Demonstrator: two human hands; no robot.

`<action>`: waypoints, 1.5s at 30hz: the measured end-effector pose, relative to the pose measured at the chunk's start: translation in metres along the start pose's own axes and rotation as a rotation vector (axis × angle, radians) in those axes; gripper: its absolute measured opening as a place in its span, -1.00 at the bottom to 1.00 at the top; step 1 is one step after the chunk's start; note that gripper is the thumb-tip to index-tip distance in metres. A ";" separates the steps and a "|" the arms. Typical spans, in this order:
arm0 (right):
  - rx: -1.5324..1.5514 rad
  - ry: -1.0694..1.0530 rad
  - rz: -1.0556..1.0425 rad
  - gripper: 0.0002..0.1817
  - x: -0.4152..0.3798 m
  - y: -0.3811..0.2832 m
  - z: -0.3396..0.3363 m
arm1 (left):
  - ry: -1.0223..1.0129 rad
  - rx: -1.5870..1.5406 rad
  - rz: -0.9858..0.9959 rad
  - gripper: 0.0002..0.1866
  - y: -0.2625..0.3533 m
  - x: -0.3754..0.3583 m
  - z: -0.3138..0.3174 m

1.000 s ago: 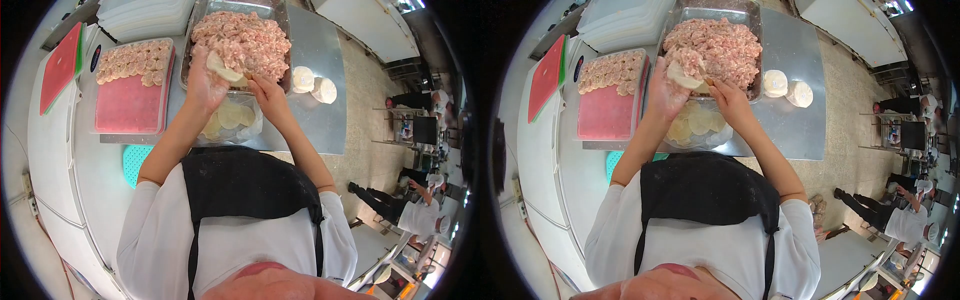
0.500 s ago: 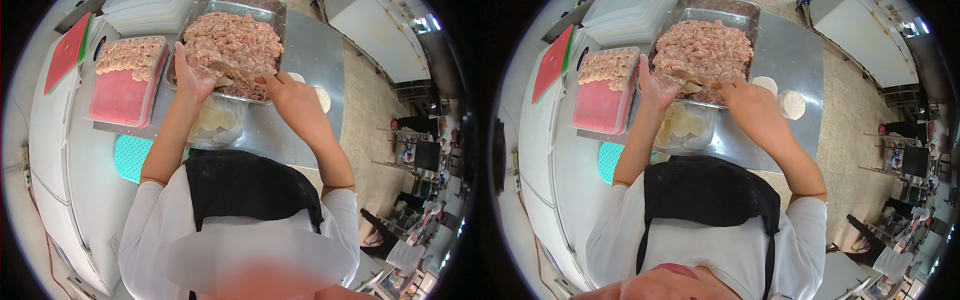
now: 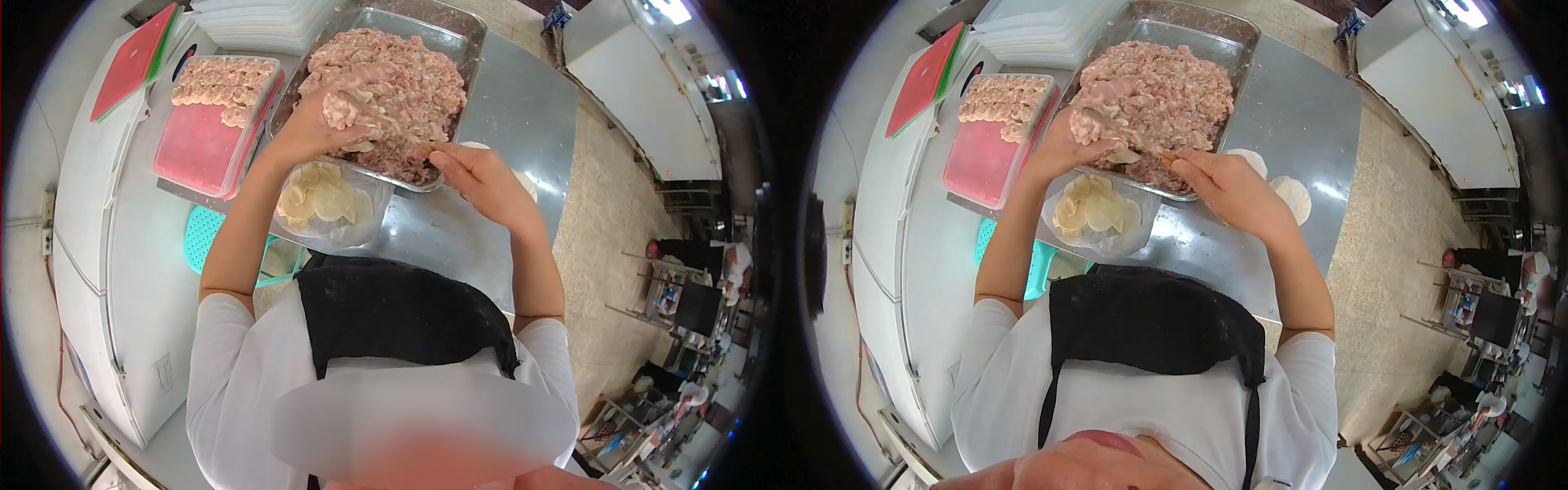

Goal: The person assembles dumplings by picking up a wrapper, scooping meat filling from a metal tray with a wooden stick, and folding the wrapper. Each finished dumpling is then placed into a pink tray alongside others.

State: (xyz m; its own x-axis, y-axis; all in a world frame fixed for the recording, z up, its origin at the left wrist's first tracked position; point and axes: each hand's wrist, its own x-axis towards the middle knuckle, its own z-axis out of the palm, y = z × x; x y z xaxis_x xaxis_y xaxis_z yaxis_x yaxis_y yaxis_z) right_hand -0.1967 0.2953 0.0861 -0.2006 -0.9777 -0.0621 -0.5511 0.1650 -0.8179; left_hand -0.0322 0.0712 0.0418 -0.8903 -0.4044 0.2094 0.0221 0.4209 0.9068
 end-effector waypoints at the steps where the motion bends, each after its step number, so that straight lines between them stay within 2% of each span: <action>1: 0.003 -0.004 -0.006 -0.62 0.004 0.006 0.005 | 0.005 0.005 -0.003 -0.29 -0.001 0.001 -0.004; 3: -0.018 0.065 -0.161 -0.64 0.011 0.027 0.020 | -0.210 0.074 -0.097 -0.36 0.011 0.007 -0.010; 4: -0.018 0.062 -0.164 -0.64 0.015 0.032 0.019 | -0.207 0.075 -0.098 -0.36 0.009 0.007 -0.011; 6: -0.091 -0.031 -0.040 -0.66 0.025 0.044 0.014 | -0.199 0.330 -0.083 -0.48 0.002 0.005 -0.011; 7: -0.089 -0.031 -0.042 -0.66 0.031 0.054 0.010 | -0.198 0.331 -0.085 -0.48 0.000 0.008 -0.009; 9: -0.212 0.119 -0.131 -0.68 0.041 0.059 0.000 | -0.238 0.229 -0.349 -0.53 -0.002 0.019 -0.005; 10: -0.493 0.194 -0.036 -0.72 0.038 0.057 0.000 | -0.232 0.232 -0.349 -0.53 -0.012 0.020 -0.005; 11: -0.495 0.194 -0.043 -0.72 0.033 0.050 0.007 | -0.139 0.168 -0.263 -0.56 -0.030 0.020 -0.004; 12: -0.517 0.303 -0.131 -0.73 0.027 0.043 0.018 | -0.049 0.102 -0.176 -0.58 -0.035 0.022 -0.003; 13: -0.538 0.411 -0.218 -0.74 0.026 0.038 0.026 | -0.044 0.101 -0.174 -0.58 -0.039 0.026 -0.005; 15: -0.579 0.368 -0.206 -0.73 0.034 0.061 0.040 | -0.191 0.145 -0.376 -0.48 -0.034 0.030 -0.003; 16: -0.588 0.332 -0.094 -0.70 0.040 0.080 0.037 | -0.198 0.141 -0.376 -0.48 -0.040 0.024 0.001; 18: -0.634 0.270 0.101 -0.69 0.041 0.080 0.024 | 0.026 0.235 -0.245 -0.40 -0.045 0.014 0.003; 22: -0.506 0.264 0.107 -0.69 0.010 0.053 0.000 | 0.000 0.195 -0.176 -0.30 -0.012 0.000 -0.011; 24: 0.029 0.271 -0.020 -0.70 -0.004 0.032 0.000 | 0.015 0.107 0.132 -0.37 0.005 -0.003 -0.014; 25: 0.024 0.277 -0.017 -0.70 -0.003 0.024 0.006 | 0.011 0.103 0.138 -0.37 0.004 -0.004 -0.016; 27: -0.076 0.136 -0.076 -0.69 0.003 0.005 0.026 | -0.195 0.116 0.001 -0.41 0.000 -0.004 -0.019; 28: -0.062 0.129 -0.072 -0.70 0.004 0.014 0.039 | -0.203 0.109 0.009 -0.41 -0.005 -0.003 -0.021; 29: -0.072 0.137 -0.065 -0.70 0.005 0.012 0.035 | -0.202 0.258 0.080 -0.43 -0.009 -0.002 -0.024; 30: -0.218 0.145 -0.069 -0.71 0.008 0.010 0.028 | -0.194 0.407 0.150 -0.45 -0.012 -0.002 -0.028; 31: -0.362 0.151 -0.074 -0.71 0.010 0.004 0.024 | -0.192 0.402 0.157 -0.45 -0.014 -0.005 -0.030; 32: -0.368 0.154 -0.073 -0.71 0.008 -0.013 0.028 | -0.196 0.261 -0.006 -0.43 -0.012 -0.006 -0.031; 33: -0.492 0.247 -0.040 -0.72 0.003 -0.035 0.036 | -0.199 0.118 -0.168 -0.41 -0.012 -0.009 -0.035; 34: -0.614 0.339 -0.004 -0.73 0.000 -0.049 0.043 | -0.201 0.114 -0.164 -0.41 -0.018 -0.009 -0.042; 36: -0.632 0.344 -0.044 -0.73 0.011 -0.043 0.059 | -0.173 0.197 -0.047 -0.38 -0.034 -0.010 -0.057; 38: -0.653 0.345 -0.096 -0.74 0.019 -0.056 0.065 | -0.155 0.185 -0.024 -0.36 -0.036 -0.020 -0.072; 41: -0.595 0.368 0.008 -0.75 0.028 -0.094 0.071 | -0.100 0.136 0.048 -0.35 -0.030 -0.041 -0.104; 43: -0.411 0.358 -0.157 -0.73 0.038 -0.103 0.090 | -0.066 0.244 0.038 -0.37 -0.042 -0.051 -0.125; 45: -0.341 0.308 -0.096 -0.72 0.063 -0.100 0.126 | -0.100 0.145 0.069 -0.38 -0.049 -0.053 -0.146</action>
State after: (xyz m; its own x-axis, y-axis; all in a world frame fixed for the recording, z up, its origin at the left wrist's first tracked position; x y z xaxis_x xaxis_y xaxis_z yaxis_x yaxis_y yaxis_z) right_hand -0.0521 0.2006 0.0917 -0.3382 -0.9150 0.2199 -0.8033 0.1589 -0.5740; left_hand 0.0800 -0.0463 0.0400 -0.9298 -0.2909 0.2255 0.0254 0.5605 0.8278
